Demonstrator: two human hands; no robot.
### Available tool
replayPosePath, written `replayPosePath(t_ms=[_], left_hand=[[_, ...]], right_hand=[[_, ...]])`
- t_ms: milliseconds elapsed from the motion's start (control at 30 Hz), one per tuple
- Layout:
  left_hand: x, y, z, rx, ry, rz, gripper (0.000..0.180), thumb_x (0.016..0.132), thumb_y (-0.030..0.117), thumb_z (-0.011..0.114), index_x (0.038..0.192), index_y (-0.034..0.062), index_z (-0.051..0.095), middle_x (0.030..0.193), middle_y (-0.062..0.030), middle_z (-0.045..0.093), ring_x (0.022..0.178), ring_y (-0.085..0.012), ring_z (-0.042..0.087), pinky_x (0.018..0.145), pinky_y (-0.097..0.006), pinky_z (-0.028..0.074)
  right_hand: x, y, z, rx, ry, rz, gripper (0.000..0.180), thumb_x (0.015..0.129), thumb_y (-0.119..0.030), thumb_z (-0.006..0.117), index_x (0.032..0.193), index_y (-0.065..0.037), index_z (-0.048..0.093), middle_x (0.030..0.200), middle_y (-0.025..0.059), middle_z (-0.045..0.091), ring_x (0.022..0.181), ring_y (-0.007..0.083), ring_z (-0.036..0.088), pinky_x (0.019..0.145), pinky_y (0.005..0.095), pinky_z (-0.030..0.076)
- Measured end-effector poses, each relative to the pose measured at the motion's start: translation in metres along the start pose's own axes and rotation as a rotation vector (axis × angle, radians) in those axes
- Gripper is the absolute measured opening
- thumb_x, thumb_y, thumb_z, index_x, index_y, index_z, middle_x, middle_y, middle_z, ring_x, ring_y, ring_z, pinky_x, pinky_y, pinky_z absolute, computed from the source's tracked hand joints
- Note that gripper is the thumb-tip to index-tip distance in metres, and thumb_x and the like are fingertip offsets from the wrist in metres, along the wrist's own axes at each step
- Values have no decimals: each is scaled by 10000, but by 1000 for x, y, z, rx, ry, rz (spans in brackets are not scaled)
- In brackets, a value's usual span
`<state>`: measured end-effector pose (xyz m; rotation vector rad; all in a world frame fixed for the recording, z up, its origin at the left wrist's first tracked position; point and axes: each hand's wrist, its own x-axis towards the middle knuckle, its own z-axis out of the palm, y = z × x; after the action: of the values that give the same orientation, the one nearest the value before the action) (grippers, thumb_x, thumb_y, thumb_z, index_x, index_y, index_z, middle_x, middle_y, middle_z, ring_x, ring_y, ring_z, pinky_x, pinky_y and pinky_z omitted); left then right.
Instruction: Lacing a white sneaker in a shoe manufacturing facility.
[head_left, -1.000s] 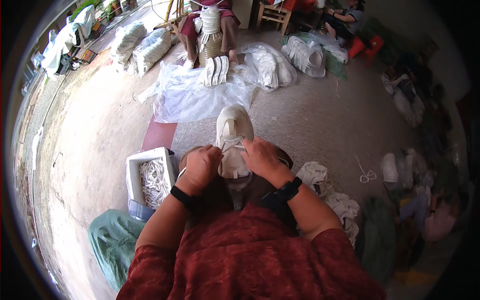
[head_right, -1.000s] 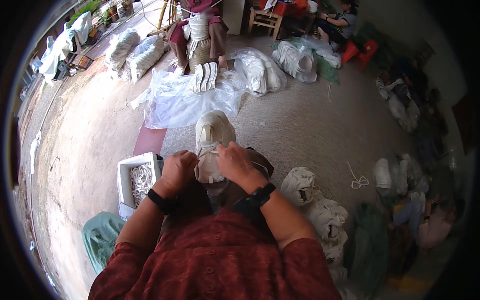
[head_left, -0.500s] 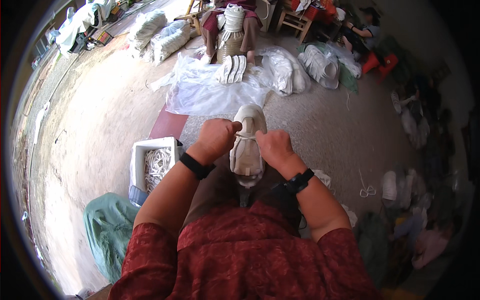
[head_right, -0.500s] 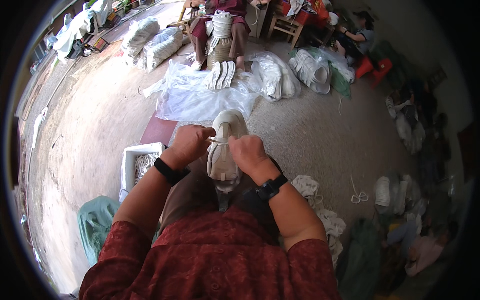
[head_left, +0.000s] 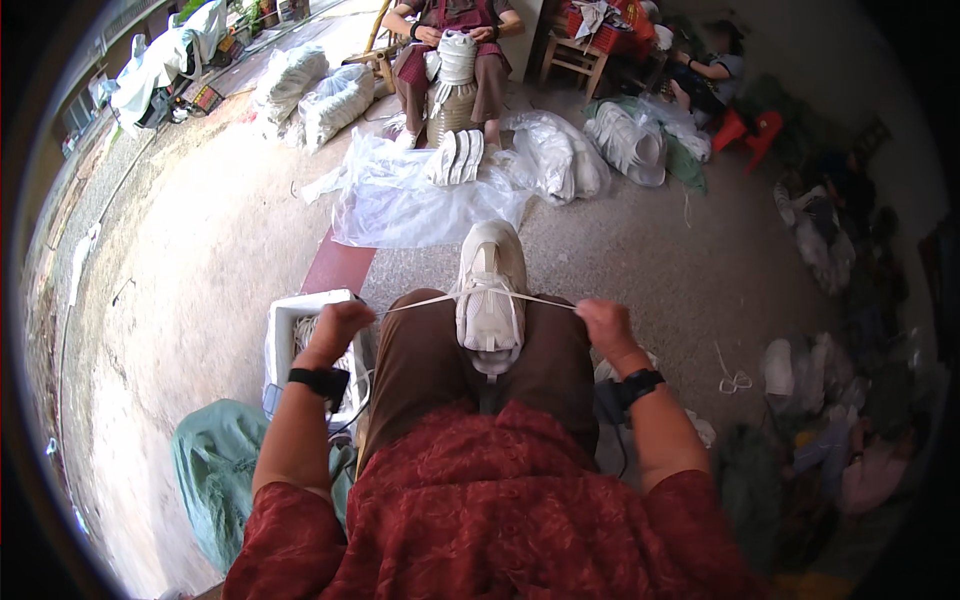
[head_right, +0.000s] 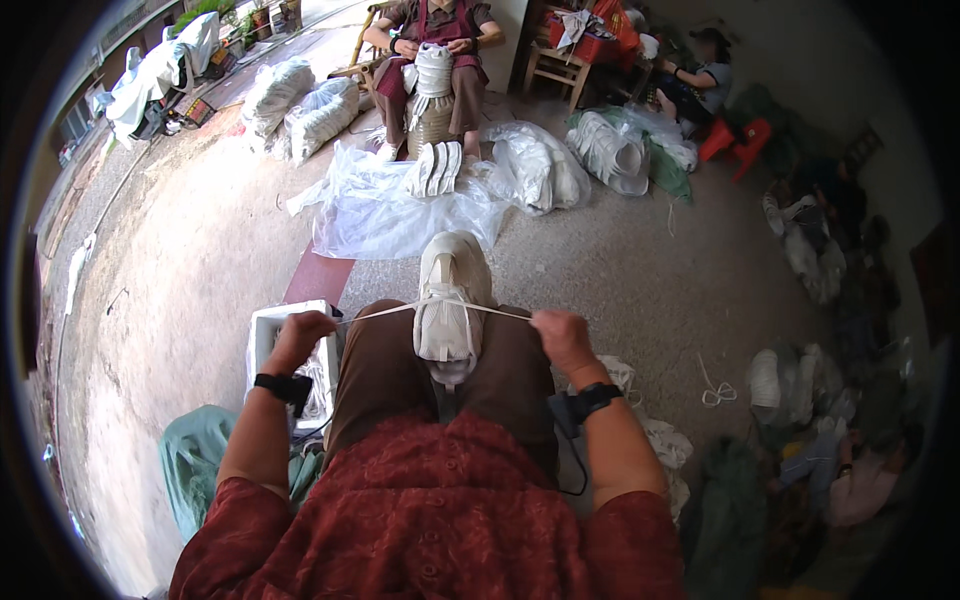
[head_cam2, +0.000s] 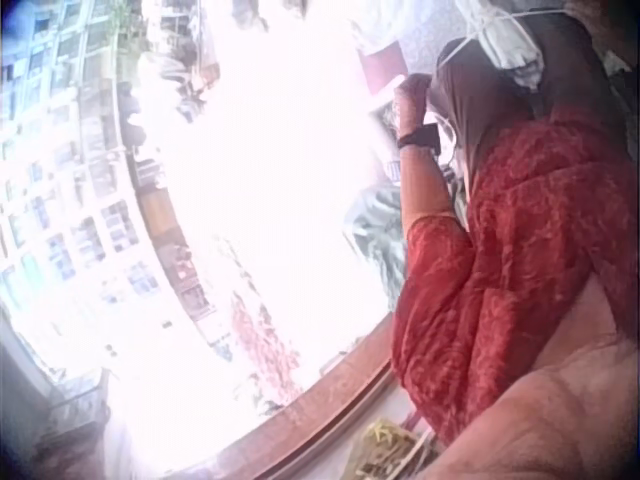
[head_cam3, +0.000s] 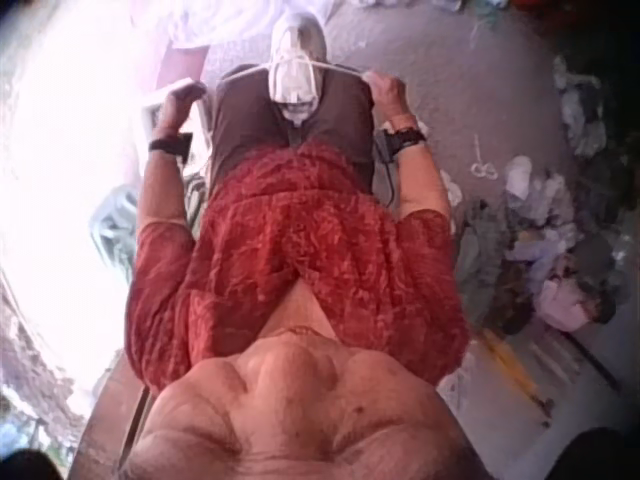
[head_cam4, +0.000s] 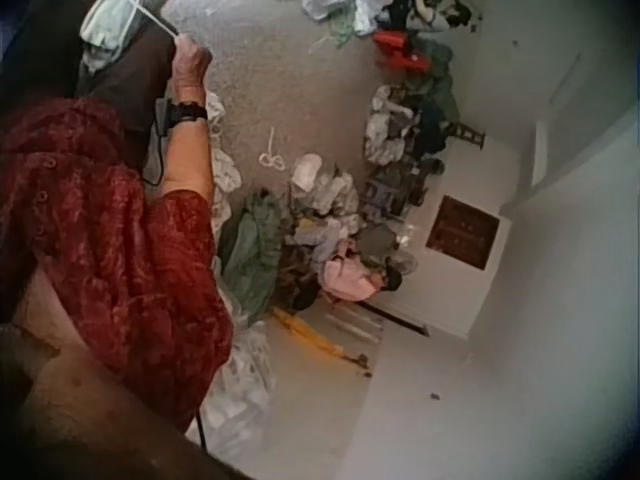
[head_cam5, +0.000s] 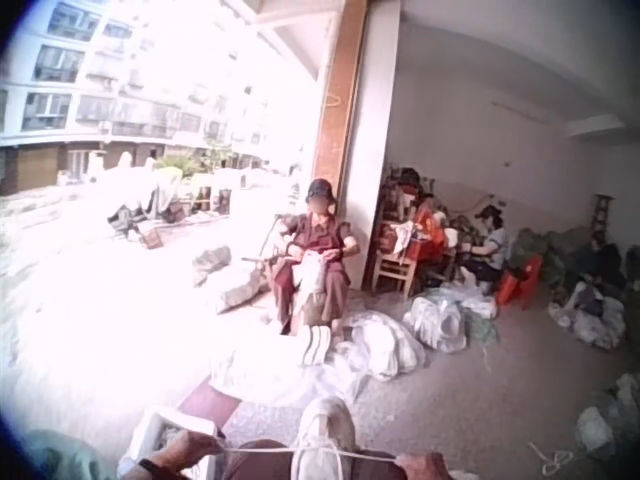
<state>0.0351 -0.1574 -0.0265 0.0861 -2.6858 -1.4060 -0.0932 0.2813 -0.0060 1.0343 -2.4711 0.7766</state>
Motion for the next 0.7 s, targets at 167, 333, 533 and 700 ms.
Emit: replayPosePath(t_ms=[167, 333, 533, 700], left_hand=[[-107, -82, -108, -54, 190, -296, 45, 764, 11, 601, 779, -9, 639, 681, -51, 624, 636, -108, 567, 595, -246, 453], [-217, -124, -211, 97, 361, -594, 52, 766, 58, 584, 751, 27, 622, 584, -37, 585, 445, -68, 459, 386, -214, 333], [-326, -163, -288, 95, 499, -750, 45, 779, 87, 595, 746, 58, 603, 530, -21, 551, 353, -46, 367, 304, -209, 259], [-363, -176, -292, 224, 560, -843, 75, 712, 38, 618, 655, 4, 585, 518, -48, 551, 389, -81, 426, 366, -225, 326]], right_hand=[[-86, 74, -115, -59, -24, 396, 124, 785, -139, 584, 778, -17, 603, 678, 169, 570, 615, 303, 578, 560, 361, 440], [-190, 129, -252, -292, 60, 555, 133, 781, -130, 550, 772, -3, 589, 650, 158, 557, 589, 224, 575, 564, 332, 428], [-256, 113, -354, -427, 96, 644, 158, 751, -134, 563, 746, 23, 556, 681, 175, 552, 636, 293, 538, 613, 362, 405], [-328, 140, -384, -673, 68, 686, 160, 754, -148, 557, 740, 9, 589, 751, 171, 589, 744, 313, 561, 676, 402, 415]])
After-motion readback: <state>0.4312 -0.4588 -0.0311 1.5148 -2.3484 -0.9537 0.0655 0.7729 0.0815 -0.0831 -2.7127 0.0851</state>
